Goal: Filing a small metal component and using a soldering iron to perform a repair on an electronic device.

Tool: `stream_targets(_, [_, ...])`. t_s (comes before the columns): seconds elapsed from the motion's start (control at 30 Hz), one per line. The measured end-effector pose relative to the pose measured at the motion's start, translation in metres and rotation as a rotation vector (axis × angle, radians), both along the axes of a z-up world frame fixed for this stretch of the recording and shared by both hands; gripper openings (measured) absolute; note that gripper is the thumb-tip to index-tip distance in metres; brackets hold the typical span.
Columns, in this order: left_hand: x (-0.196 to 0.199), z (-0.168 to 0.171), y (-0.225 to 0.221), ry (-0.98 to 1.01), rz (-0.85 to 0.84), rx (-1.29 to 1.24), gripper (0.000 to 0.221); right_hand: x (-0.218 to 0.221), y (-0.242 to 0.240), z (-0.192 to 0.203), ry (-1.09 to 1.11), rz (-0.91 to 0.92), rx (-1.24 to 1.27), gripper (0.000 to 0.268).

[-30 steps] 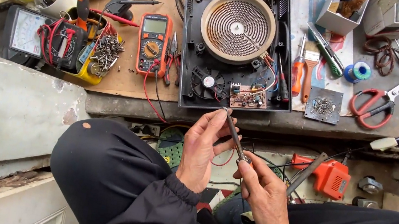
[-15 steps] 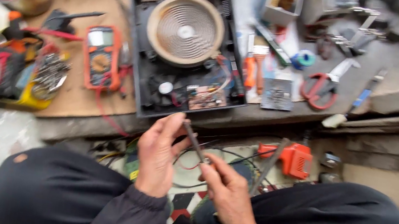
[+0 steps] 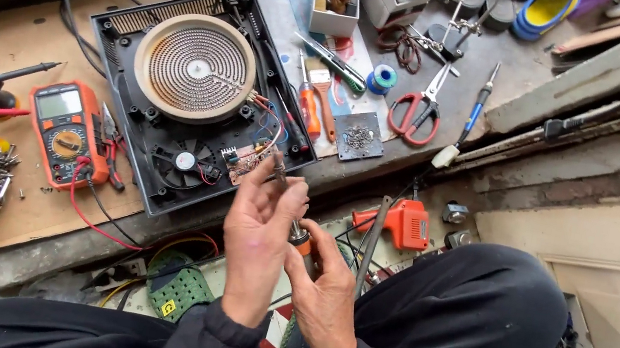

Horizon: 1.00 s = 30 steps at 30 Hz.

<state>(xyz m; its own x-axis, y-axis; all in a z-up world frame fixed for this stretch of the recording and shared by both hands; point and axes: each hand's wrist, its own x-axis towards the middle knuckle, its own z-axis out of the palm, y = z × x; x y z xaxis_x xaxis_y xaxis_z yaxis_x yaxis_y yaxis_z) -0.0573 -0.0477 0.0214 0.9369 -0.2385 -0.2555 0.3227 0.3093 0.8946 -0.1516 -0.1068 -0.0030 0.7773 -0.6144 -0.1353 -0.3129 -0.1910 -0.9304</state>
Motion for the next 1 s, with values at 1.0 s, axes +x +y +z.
stream_targets(1.0, [0.045,-0.225,-0.077,0.405,-0.284,0.245,0.037,-0.063,-0.170,-0.236,0.579,-0.259,-0.078,0.027])
